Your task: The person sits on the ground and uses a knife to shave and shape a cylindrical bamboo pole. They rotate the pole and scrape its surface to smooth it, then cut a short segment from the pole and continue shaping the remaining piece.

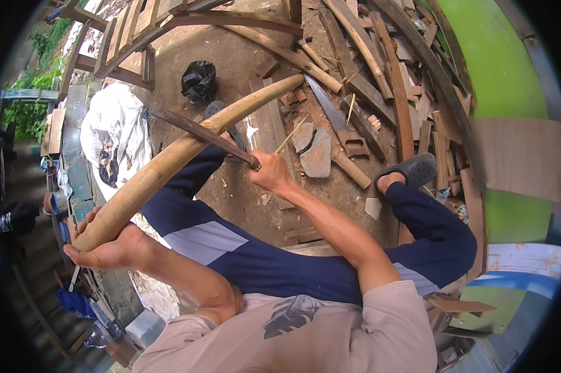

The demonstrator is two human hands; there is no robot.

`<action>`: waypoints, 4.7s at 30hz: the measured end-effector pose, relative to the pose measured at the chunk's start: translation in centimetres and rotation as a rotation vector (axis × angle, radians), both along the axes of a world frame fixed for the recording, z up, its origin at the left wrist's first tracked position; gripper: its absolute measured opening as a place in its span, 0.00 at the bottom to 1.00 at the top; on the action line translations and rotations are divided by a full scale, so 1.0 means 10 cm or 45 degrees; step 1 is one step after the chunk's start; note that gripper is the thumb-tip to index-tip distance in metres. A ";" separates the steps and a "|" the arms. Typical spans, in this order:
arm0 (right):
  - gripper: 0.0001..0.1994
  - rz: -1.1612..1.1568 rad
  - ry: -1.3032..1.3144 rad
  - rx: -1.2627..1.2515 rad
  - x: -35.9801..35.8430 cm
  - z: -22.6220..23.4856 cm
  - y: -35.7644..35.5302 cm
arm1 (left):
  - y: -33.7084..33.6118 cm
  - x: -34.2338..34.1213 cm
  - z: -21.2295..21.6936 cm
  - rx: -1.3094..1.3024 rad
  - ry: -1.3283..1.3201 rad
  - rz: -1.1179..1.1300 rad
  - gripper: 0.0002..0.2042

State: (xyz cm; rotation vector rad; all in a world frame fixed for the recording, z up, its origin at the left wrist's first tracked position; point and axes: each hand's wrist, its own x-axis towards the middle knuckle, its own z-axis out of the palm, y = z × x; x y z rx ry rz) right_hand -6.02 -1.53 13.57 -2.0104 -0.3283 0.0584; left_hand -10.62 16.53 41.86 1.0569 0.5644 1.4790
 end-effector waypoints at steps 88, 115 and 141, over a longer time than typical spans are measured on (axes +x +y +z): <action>0.11 0.046 0.095 -0.100 -0.51 1.16 -0.25 | 0.10 -0.30 -0.27 0.297 -0.346 -0.877 0.23; 0.14 -0.330 0.809 -0.507 0.46 -0.32 -1.16 | 0.05 -0.37 -0.29 0.197 -0.294 -0.645 0.23; 0.12 -0.135 0.600 0.002 0.01 0.73 -0.24 | -0.13 -0.04 -0.04 0.022 -0.076 -0.066 0.22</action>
